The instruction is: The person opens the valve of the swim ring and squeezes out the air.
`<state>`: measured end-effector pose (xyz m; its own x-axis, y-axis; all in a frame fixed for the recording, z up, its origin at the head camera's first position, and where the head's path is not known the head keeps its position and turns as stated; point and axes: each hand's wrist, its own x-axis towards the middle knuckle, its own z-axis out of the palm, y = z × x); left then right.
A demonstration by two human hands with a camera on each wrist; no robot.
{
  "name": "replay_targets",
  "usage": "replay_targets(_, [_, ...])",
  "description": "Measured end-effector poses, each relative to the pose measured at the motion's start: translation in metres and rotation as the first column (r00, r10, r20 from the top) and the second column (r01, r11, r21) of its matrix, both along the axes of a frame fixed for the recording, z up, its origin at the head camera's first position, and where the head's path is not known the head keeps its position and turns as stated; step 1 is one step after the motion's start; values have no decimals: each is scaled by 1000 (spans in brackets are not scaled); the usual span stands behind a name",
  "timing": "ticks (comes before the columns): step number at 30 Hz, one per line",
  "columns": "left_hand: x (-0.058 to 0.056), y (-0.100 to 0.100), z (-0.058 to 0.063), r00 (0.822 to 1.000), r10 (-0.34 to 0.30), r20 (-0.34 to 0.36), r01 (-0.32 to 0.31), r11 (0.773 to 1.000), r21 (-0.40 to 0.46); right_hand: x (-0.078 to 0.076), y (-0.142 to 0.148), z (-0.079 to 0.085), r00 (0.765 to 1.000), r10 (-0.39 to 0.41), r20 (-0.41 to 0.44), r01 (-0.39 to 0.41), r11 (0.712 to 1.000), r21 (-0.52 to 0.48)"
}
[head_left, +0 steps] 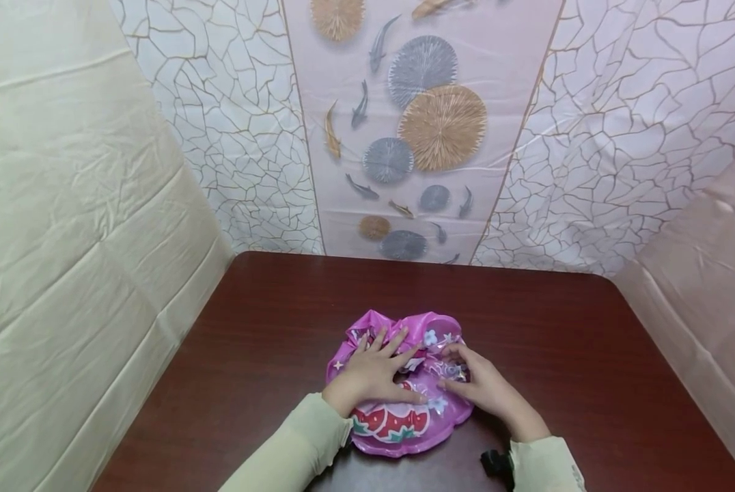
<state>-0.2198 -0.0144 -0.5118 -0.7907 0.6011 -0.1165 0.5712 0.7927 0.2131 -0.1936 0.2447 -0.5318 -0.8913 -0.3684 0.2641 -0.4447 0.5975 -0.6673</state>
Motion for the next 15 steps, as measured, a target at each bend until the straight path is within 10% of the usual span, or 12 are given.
replay_targets(15, [-4, 0, 2, 999, 10, 32, -9, 1000, -21, -4, 0, 1, 999, 41, -7, -41, 999, 5])
